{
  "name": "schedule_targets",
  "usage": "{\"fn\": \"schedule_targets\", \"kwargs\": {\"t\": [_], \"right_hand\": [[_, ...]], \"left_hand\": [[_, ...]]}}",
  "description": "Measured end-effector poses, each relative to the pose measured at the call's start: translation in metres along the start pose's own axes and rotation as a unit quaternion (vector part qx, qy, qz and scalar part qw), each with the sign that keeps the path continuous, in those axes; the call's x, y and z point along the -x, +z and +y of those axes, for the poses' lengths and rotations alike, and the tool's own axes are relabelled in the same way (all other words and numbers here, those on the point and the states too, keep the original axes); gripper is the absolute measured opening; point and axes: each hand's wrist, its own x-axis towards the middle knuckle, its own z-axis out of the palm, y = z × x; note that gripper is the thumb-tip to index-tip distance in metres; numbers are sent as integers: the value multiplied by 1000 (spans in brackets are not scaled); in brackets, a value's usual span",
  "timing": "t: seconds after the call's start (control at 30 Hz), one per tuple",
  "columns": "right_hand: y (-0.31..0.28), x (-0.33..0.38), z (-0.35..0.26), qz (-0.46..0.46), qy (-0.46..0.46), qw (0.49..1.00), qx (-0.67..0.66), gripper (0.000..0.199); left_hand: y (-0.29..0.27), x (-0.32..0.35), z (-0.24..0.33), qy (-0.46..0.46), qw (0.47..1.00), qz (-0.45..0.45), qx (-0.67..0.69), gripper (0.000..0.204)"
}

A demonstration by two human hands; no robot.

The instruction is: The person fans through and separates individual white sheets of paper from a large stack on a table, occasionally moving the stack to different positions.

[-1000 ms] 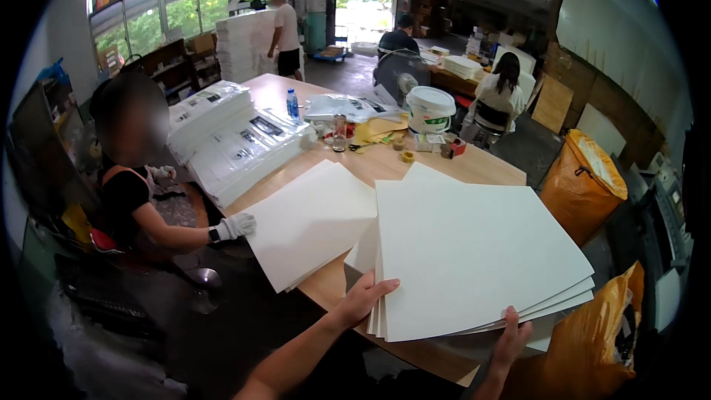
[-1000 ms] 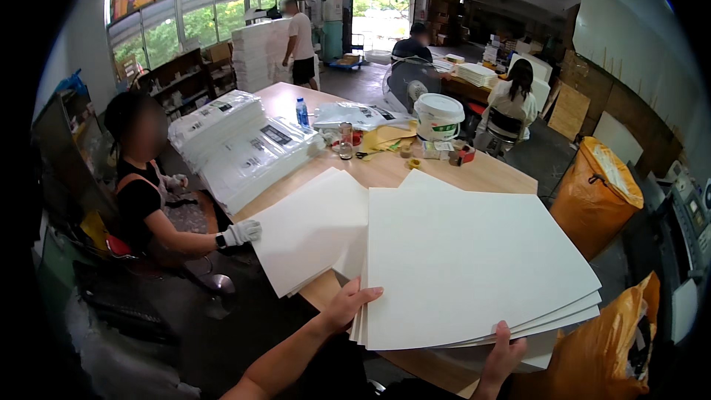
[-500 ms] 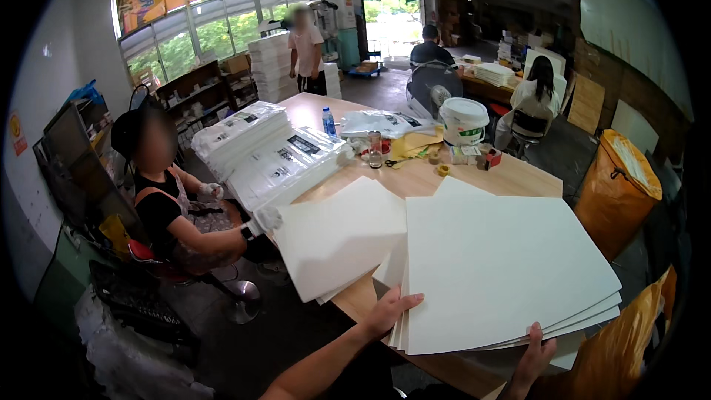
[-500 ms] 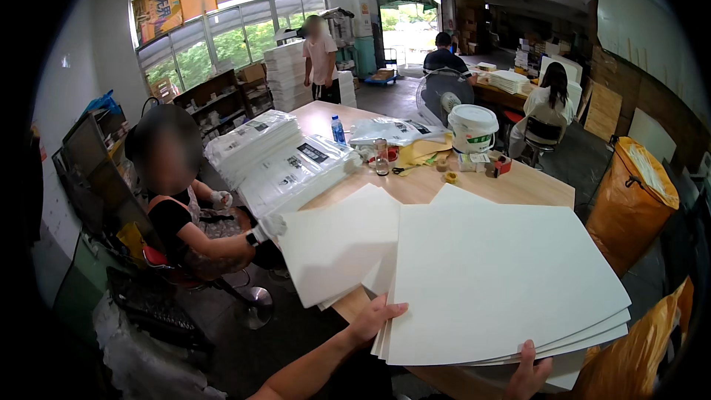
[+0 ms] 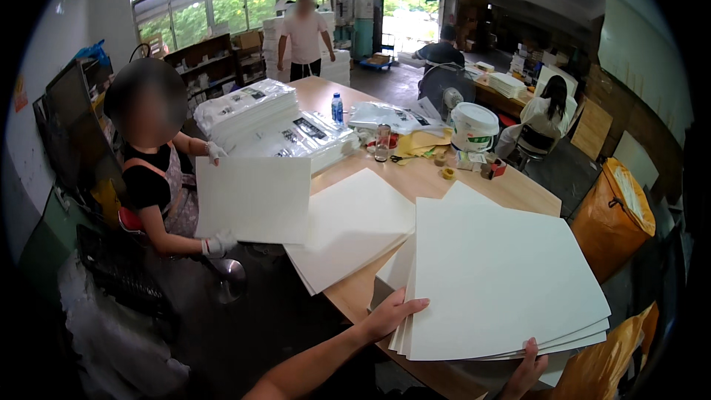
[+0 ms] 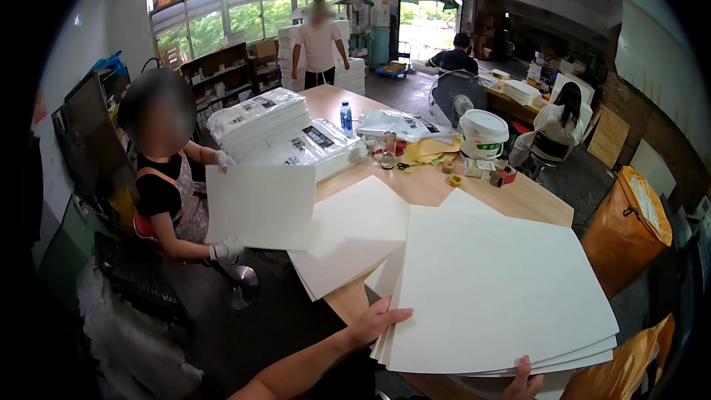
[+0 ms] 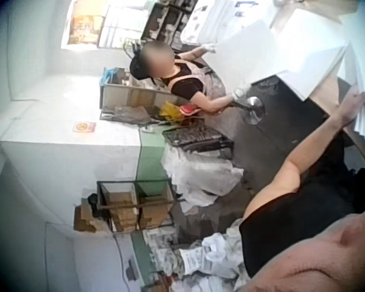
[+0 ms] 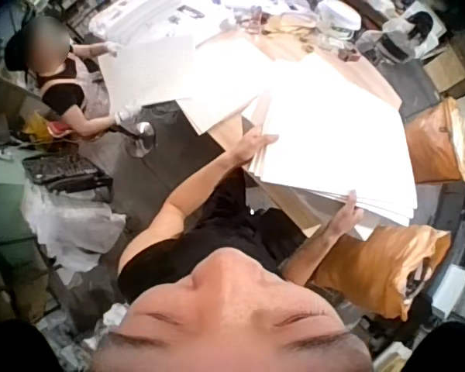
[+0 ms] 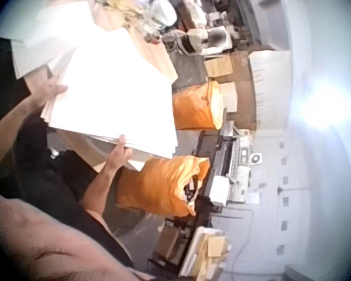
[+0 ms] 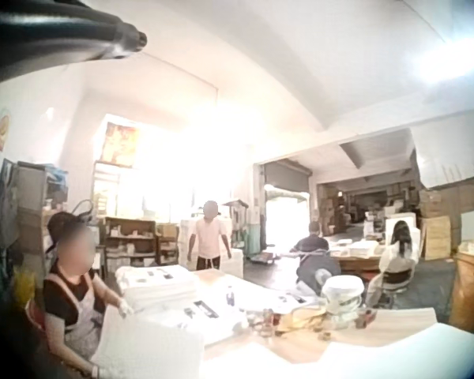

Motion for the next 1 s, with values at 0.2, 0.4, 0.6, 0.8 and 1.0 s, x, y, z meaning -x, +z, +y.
{"fn": "schedule_targets", "kwargs": {"t": [0.2,0.4,0.6,0.8,1.0], "right_hand": [[3,0,2,4,-2,999,-38,51],[-3,1,-5,-16,30,999,-33,45],[-9,-1,-17,-35,90,989,-111,53],[23,21,-14,-89,-72,992,-57,34],[127,66,-76,-245,-1,945,-217,13]], "left_hand": [[5,4,5,-4,1000,13,4,56],[4,2,3,33,999,-11,-24,62],[5,6,16,80,985,-59,-142,70],[-42,60,26,102,968,27,-226,73],[-122,130,28,183,972,142,-43,62]]}}
